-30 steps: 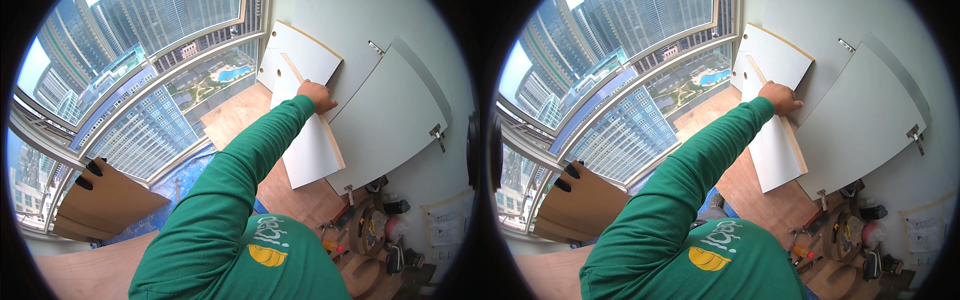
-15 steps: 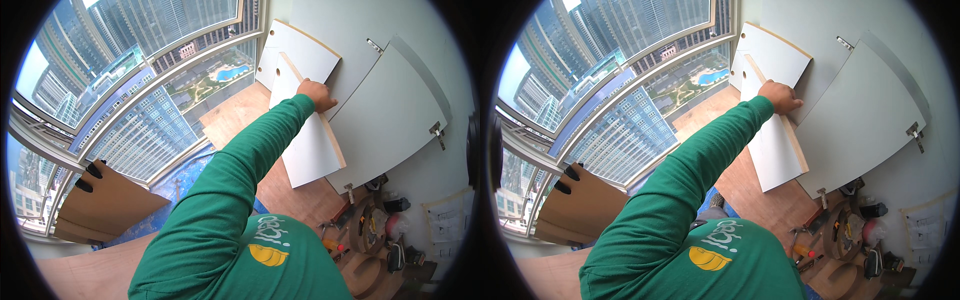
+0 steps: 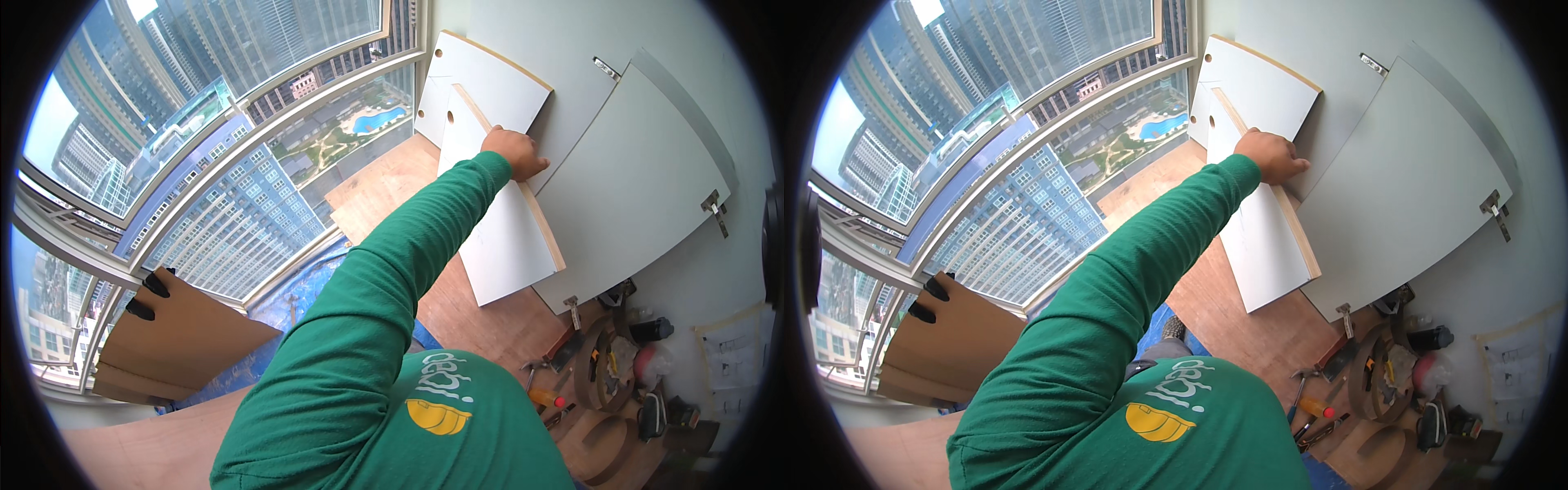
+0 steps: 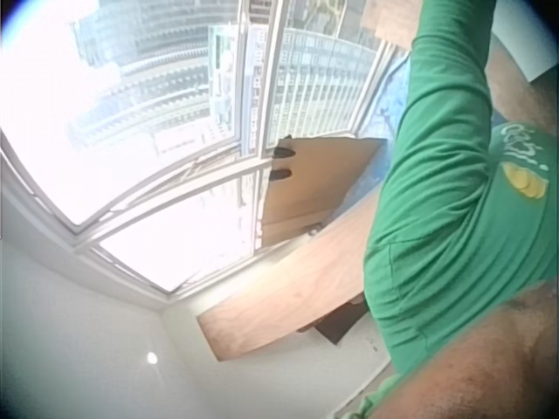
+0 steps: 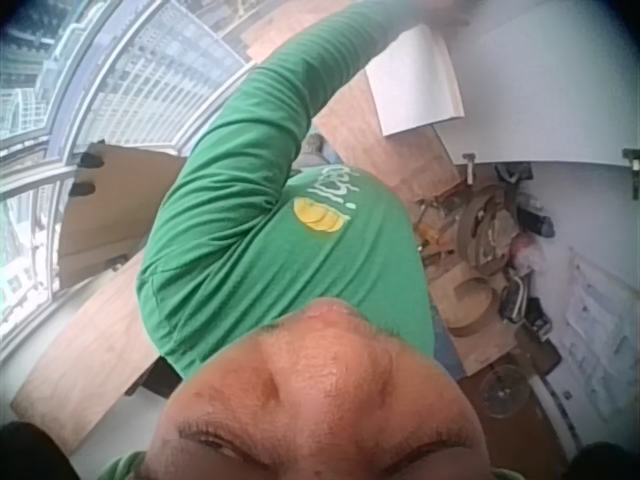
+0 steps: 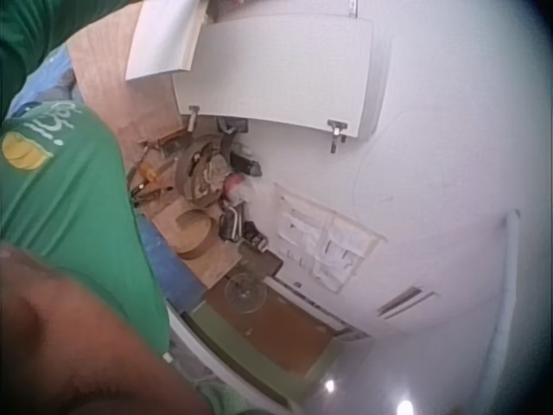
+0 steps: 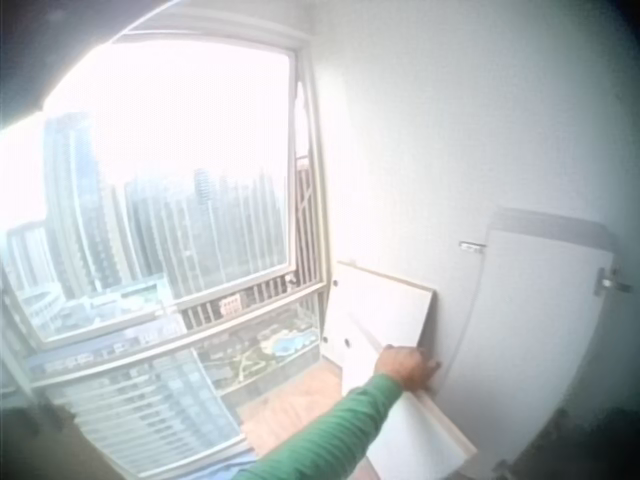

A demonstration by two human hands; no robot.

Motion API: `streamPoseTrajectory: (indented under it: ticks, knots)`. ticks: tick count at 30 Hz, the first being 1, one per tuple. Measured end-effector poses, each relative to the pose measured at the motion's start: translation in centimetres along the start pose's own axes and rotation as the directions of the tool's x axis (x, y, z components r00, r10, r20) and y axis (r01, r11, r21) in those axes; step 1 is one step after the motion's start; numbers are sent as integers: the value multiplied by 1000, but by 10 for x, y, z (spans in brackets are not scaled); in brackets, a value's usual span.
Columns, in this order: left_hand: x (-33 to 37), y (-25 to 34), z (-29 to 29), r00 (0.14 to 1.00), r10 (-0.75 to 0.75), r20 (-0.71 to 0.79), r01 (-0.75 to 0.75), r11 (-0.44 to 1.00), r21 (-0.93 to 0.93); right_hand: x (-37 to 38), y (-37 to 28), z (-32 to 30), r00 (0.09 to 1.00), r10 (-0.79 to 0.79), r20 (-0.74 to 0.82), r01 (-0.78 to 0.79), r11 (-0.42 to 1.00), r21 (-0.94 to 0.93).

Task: The person assembles a wooden cabinet by positioning panels, applying glue, and using a hand saw to trim edges. They align the pieces against a wall and repeatedly adjust the fit of the components.

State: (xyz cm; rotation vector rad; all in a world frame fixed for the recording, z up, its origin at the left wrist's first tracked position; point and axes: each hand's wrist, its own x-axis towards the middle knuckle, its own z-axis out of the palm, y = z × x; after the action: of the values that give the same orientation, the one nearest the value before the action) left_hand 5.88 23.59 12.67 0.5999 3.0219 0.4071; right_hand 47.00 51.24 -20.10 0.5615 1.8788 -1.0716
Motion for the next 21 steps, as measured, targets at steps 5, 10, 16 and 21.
streamPoseTrajectory:
  ticks: [5, 10, 16, 21]
  knots:
    - [0, 0, 1, 1000, -9, -19, 9, 1000, 19, -1, 2, 0, 1000, -2, -9, 2, 1000, 13]
    - [-3, -2, -1, 1000, -12, 21, 11, 1000, 29, -2, 5, -2, 1000, -5, -18, 6, 1000, 23]
    - [-6, -3, -1, 1000, -27, 1, 27, 999, 30, -4, 7, -2, 1000, -9, -25, 10, 999, 32]
    - [-10, -5, -2, 1000, -23, 3, 23, 999, 37, -4, 10, -4, 999, -23, -36, 25, 999, 48]
